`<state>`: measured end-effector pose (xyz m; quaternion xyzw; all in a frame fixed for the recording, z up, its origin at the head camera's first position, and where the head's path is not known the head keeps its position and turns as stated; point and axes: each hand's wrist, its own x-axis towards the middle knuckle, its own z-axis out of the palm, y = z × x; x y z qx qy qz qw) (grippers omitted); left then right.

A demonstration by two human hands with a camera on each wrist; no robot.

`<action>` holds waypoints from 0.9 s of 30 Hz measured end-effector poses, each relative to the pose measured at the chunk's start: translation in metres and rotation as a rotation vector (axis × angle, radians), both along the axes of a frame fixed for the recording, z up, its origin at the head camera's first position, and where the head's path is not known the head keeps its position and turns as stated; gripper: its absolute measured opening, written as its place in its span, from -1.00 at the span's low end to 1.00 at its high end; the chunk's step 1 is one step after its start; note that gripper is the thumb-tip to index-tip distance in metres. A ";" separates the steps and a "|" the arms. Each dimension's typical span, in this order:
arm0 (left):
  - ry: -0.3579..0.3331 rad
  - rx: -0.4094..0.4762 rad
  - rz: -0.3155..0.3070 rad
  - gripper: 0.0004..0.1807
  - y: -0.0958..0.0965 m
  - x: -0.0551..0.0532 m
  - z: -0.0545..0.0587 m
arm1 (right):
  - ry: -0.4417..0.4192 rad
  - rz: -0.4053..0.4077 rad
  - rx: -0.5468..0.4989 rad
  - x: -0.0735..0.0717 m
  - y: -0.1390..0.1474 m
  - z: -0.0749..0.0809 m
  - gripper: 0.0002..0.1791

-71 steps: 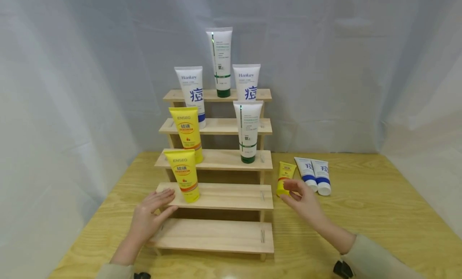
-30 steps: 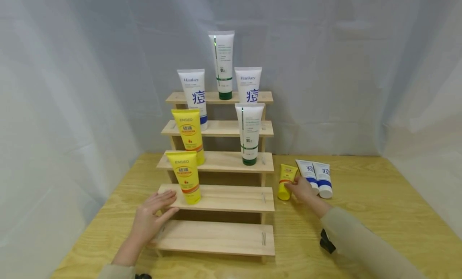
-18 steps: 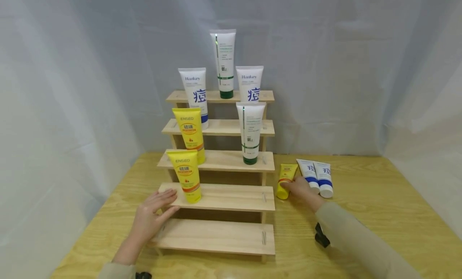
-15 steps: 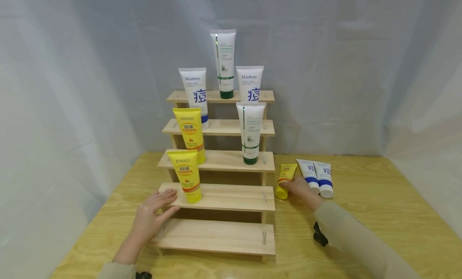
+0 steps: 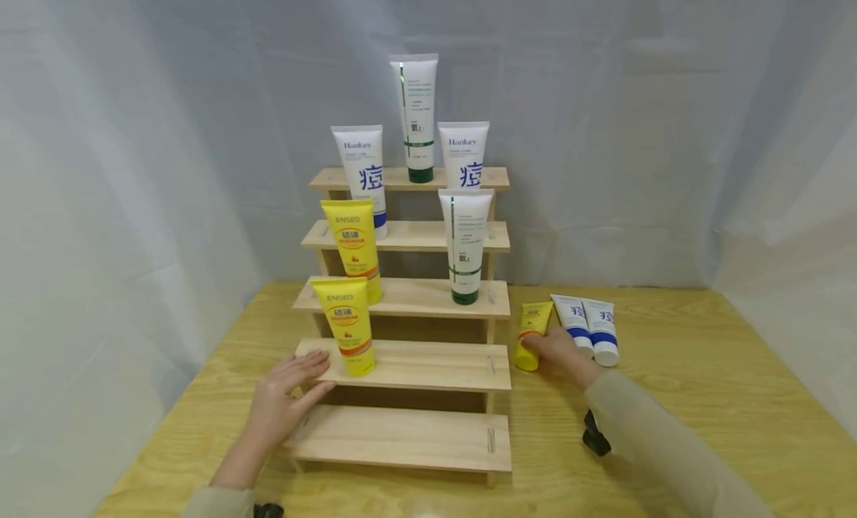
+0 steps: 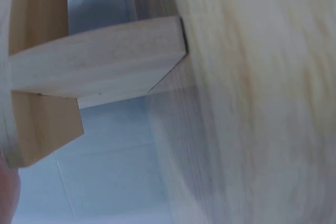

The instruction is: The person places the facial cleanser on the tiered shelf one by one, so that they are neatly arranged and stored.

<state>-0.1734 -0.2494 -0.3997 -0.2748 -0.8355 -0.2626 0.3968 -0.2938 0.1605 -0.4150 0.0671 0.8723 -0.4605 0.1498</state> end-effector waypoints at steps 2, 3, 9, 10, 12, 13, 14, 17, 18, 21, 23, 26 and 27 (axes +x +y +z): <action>0.004 0.007 -0.003 -0.61 0.000 0.000 -0.001 | 0.006 0.006 0.018 0.001 0.003 -0.001 -0.43; 0.005 0.008 -0.004 -0.61 0.000 0.000 -0.001 | 0.013 0.007 0.037 0.001 0.004 -0.001 -0.43; -0.020 0.018 -0.009 -0.61 0.000 0.000 0.000 | 0.055 -0.035 -0.018 0.005 0.012 0.005 -0.38; -0.033 0.020 -0.007 -0.62 0.000 0.000 -0.001 | 0.066 -0.042 -0.042 0.006 0.013 0.007 -0.37; -0.052 0.020 0.000 -0.63 -0.001 0.000 -0.001 | 0.093 -0.053 -0.042 0.009 0.014 0.013 -0.34; -0.059 0.020 0.002 -0.63 -0.001 0.000 -0.001 | 0.111 -0.055 -0.031 0.011 0.015 0.016 -0.33; -0.067 0.021 0.004 -0.63 -0.001 0.000 -0.001 | 0.119 -0.055 -0.040 0.014 0.015 0.019 -0.32; -0.043 0.011 0.003 -0.64 0.000 0.000 0.000 | 0.164 -0.053 -0.039 0.022 0.016 0.024 -0.30; -0.035 0.013 -0.001 -0.64 0.001 0.000 0.001 | 0.185 -0.050 -0.044 0.025 0.016 0.026 -0.31; -0.010 0.008 -0.006 -0.64 0.002 0.000 0.003 | 0.253 -0.030 -0.060 0.036 0.017 0.030 -0.33; -0.018 0.011 -0.007 -0.63 0.002 0.001 0.003 | 0.301 -0.015 -0.075 0.043 0.016 0.033 -0.35; -0.047 0.014 -0.001 -0.62 0.002 0.001 0.001 | 0.337 0.002 -0.104 0.055 0.015 0.037 -0.34; -0.057 0.015 0.002 -0.62 0.001 0.001 0.001 | 0.341 0.006 -0.114 0.059 0.015 0.039 -0.33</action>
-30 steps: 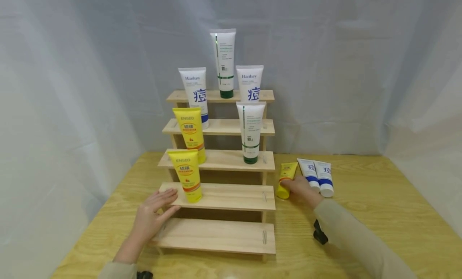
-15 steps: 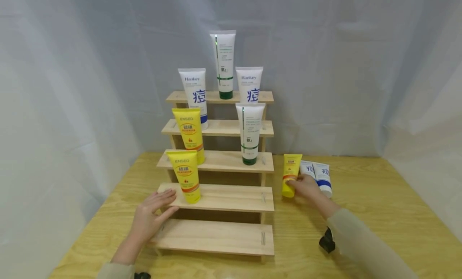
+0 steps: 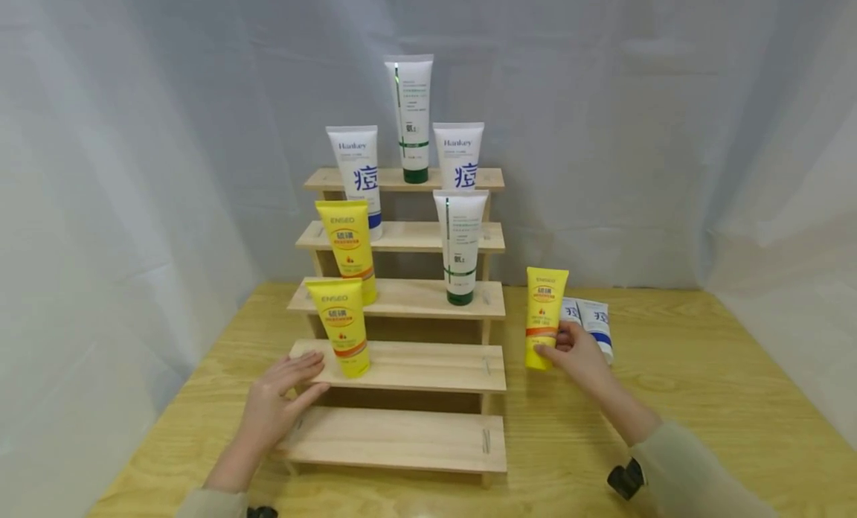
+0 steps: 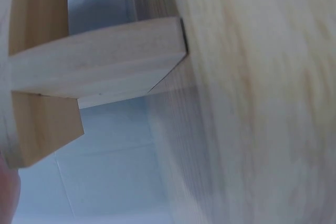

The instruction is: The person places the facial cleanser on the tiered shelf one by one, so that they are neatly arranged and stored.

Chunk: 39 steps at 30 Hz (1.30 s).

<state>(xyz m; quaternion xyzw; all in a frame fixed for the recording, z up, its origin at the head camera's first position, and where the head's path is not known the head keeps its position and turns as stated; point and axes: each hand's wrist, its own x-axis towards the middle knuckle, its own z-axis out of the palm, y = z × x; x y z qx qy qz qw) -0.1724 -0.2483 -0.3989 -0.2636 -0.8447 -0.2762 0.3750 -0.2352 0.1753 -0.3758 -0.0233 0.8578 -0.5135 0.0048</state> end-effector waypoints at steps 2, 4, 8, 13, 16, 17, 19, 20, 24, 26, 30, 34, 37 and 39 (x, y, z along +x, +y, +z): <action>-0.010 0.002 0.001 -0.62 -0.001 0.000 -0.001 | -0.001 0.009 -0.014 0.007 -0.002 0.004 -0.32; -0.010 0.005 -0.003 -0.63 -0.002 0.000 -0.002 | -0.003 0.015 -0.025 0.014 -0.003 0.007 -0.31; -0.007 0.004 0.000 -0.67 -0.003 0.000 -0.002 | 0.002 0.022 -0.061 0.028 -0.008 0.015 -0.33; 0.026 0.006 -0.001 -0.65 -0.002 0.000 -0.001 | 0.018 0.038 -0.135 0.040 -0.012 0.020 -0.32; 0.044 0.006 -0.002 -0.64 -0.001 0.001 0.000 | 0.042 0.057 -0.164 0.045 -0.015 0.022 -0.30; 0.045 0.006 -0.001 -0.63 -0.001 0.001 0.000 | 0.052 0.065 -0.177 0.047 -0.017 0.022 -0.31; 0.045 0.001 0.003 -0.61 -0.001 0.001 0.000 | 0.076 0.081 -0.202 0.050 -0.020 0.023 -0.32; 0.039 0.000 0.005 -0.61 -0.001 0.001 0.000 | 0.086 0.089 -0.217 0.051 -0.023 0.024 -0.32; 0.031 -0.002 0.006 -0.60 -0.001 0.001 0.000 | 0.116 0.116 -0.252 0.056 -0.031 0.027 -0.32; 0.036 -0.001 0.003 -0.61 -0.001 0.000 -0.001 | 0.135 0.136 -0.274 0.058 -0.035 0.029 -0.33; 0.064 -0.003 -0.002 -0.62 -0.001 -0.001 -0.001 | 0.206 0.194 -0.338 0.058 -0.044 0.030 -0.34; 0.069 -0.001 -0.002 -0.62 -0.001 -0.002 -0.001 | 0.238 0.248 -0.387 0.056 -0.056 0.032 -0.35; 0.070 -0.003 -0.002 -0.61 0.000 -0.001 -0.001 | 0.223 0.280 -0.402 0.054 -0.065 0.032 -0.35; 0.064 -0.003 -0.004 -0.61 0.000 -0.001 -0.001 | 0.222 0.291 -0.398 0.052 -0.070 0.031 -0.35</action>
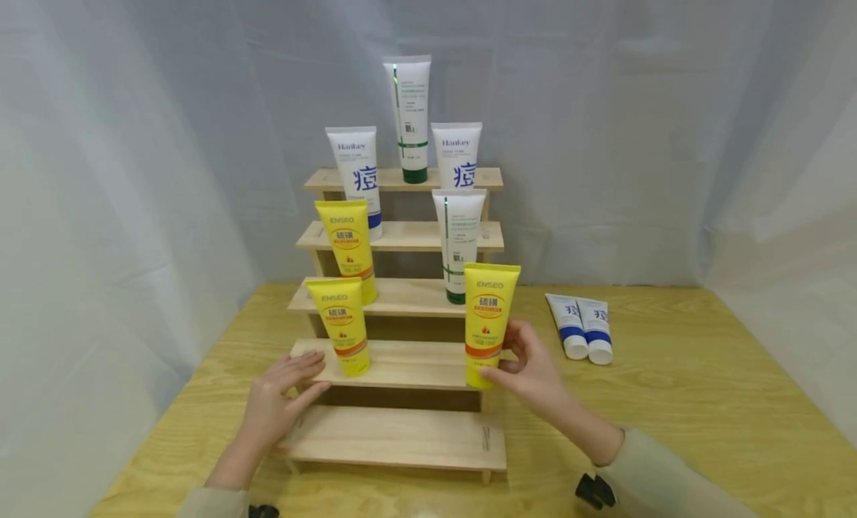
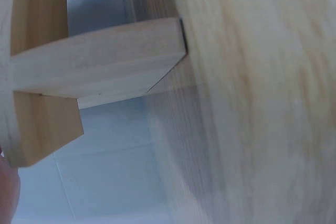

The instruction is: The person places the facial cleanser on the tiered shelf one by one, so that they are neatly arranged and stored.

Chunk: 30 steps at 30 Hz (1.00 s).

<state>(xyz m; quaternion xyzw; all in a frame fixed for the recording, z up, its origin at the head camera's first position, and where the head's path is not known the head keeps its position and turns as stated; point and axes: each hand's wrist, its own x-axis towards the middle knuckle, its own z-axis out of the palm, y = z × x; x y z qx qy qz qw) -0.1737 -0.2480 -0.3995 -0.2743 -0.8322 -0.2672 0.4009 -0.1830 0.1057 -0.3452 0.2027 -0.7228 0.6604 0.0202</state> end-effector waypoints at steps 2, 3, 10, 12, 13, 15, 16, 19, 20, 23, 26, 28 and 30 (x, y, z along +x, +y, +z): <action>-0.011 -0.002 0.002 -0.61 0.000 0.000 0.000 | 0.015 0.009 0.006 -0.003 -0.004 -0.003 -0.34; -0.016 -0.003 0.003 -0.61 0.000 0.000 -0.001 | 0.028 0.015 0.005 -0.005 -0.006 -0.004 -0.34; -0.069 0.001 0.010 -0.63 -0.002 -0.001 -0.002 | 0.119 0.076 -0.033 -0.015 -0.015 -0.013 -0.34; -0.071 0.000 0.013 -0.63 -0.002 -0.001 -0.003 | 0.140 0.094 -0.036 -0.017 -0.016 -0.015 -0.34; -0.071 0.001 0.012 -0.63 -0.001 -0.001 -0.002 | 0.143 0.100 -0.035 -0.017 -0.017 -0.015 -0.34; -0.057 -0.003 0.012 -0.63 -0.001 -0.001 -0.002 | 0.148 0.115 -0.039 -0.018 -0.018 -0.016 -0.34; -0.049 -0.003 0.010 -0.63 0.000 -0.001 -0.001 | 0.146 0.121 -0.041 -0.019 -0.018 -0.017 -0.35; -0.023 0.003 -0.001 -0.62 0.001 0.000 0.000 | 0.135 0.126 -0.034 -0.019 -0.020 -0.018 -0.34; -0.015 0.005 -0.006 -0.62 0.001 0.000 0.000 | 0.130 0.127 -0.031 -0.019 -0.020 -0.018 -0.34; -0.007 0.010 -0.010 -0.63 0.001 0.001 0.000 | 0.121 0.126 -0.021 -0.019 -0.022 -0.017 -0.33; -0.003 0.008 -0.007 -0.63 0.000 0.000 -0.001 | 0.121 0.131 -0.024 -0.020 -0.023 -0.017 -0.32; -0.003 0.007 -0.004 -0.64 0.000 0.000 -0.001 | 0.124 0.133 -0.026 -0.020 -0.024 -0.017 -0.31; -0.005 0.008 -0.004 -0.64 -0.001 -0.001 -0.001 | 0.126 0.134 -0.026 -0.021 -0.025 -0.017 -0.31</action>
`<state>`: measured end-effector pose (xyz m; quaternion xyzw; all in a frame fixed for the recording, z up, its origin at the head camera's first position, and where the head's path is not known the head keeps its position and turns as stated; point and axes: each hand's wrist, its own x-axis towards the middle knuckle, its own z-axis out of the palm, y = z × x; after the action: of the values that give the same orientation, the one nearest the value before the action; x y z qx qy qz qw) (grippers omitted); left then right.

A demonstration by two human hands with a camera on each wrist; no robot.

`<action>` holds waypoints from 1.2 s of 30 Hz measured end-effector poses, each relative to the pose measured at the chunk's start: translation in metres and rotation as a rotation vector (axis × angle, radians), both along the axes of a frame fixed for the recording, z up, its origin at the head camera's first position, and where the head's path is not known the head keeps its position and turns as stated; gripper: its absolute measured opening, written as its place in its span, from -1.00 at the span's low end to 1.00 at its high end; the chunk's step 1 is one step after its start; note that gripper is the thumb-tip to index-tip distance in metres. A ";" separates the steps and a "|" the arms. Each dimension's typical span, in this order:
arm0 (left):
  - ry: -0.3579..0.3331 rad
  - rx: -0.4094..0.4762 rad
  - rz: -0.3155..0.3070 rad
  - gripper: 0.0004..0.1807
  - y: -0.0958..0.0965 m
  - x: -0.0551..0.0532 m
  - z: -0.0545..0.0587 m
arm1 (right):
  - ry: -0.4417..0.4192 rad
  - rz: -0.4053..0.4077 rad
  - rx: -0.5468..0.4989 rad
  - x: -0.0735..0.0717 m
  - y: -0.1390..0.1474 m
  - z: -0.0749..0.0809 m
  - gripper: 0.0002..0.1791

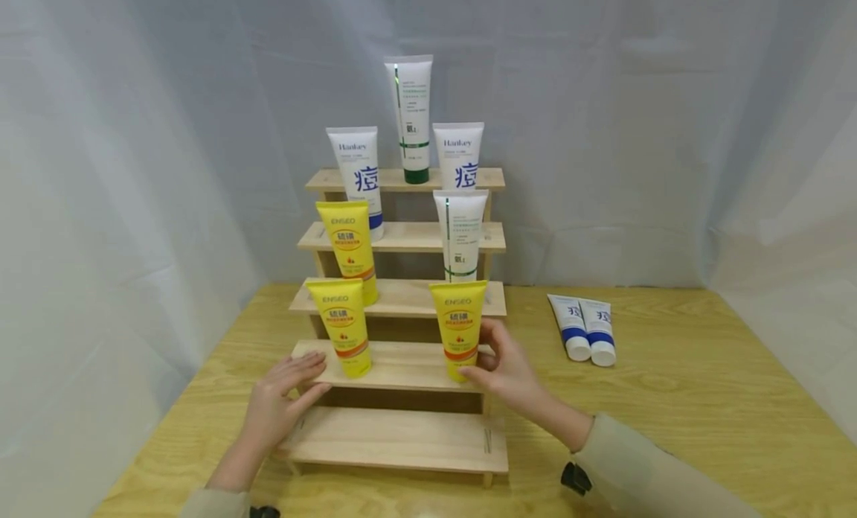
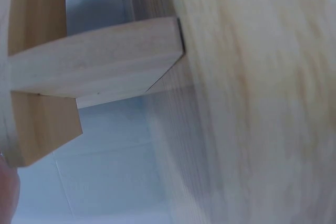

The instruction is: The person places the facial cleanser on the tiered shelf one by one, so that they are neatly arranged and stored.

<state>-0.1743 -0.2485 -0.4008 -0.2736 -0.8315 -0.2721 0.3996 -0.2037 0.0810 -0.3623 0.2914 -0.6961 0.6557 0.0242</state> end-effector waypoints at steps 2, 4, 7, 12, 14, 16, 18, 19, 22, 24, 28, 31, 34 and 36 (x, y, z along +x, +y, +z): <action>0.001 0.000 -0.002 -0.65 0.000 0.000 0.000 | -0.002 -0.005 0.003 0.000 0.000 0.000 -0.31; 0.004 -0.001 -0.003 -0.65 0.000 0.000 0.000 | -0.011 -0.011 0.009 -0.001 -0.001 0.000 -0.31; 0.004 -0.002 -0.003 -0.63 0.000 0.000 0.000 | -0.016 -0.023 0.018 -0.001 -0.001 0.001 -0.33; -0.001 -0.001 -0.002 -0.62 0.000 0.000 0.000 | -0.007 -0.032 0.034 0.000 -0.001 0.004 -0.33; -0.001 0.001 -0.003 -0.62 0.000 0.000 0.000 | -0.004 -0.036 0.042 -0.001 0.000 0.003 -0.33; -0.003 0.001 -0.001 -0.61 0.000 0.000 0.000 | 0.002 -0.038 0.047 -0.003 0.001 0.000 -0.32; -0.006 0.001 0.000 -0.62 0.000 0.000 0.000 | 0.006 -0.043 0.050 -0.003 0.003 0.001 -0.33; -0.008 -0.001 0.002 -0.61 0.000 0.000 0.000 | 0.013 -0.047 0.051 -0.003 0.004 0.001 -0.33; -0.039 -0.002 0.012 -0.62 -0.001 0.000 -0.001 | 0.032 -0.065 0.055 -0.002 0.009 0.003 -0.36; -0.060 -0.001 0.018 -0.62 -0.001 0.000 -0.002 | 0.050 -0.081 0.064 -0.001 0.012 0.005 -0.39; -0.059 -0.001 0.016 -0.63 -0.001 0.000 -0.002 | 0.077 -0.099 0.071 0.001 0.021 0.008 -0.44; -0.025 -0.004 0.006 -0.62 0.000 0.000 -0.001 | 0.087 -0.114 0.071 0.002 0.030 0.009 -0.47; -0.006 -0.001 -0.003 -0.61 0.001 0.000 0.001 | 0.107 -0.157 0.098 0.002 0.039 0.010 -0.50; -0.005 0.003 -0.006 -0.61 0.001 0.001 0.001 | 0.120 -0.192 0.120 0.001 0.046 0.011 -0.52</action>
<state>-0.1736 -0.2470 -0.3994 -0.2749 -0.8313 -0.2754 0.3970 -0.2026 0.1265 -0.3516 0.2628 -0.7562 0.5889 0.1111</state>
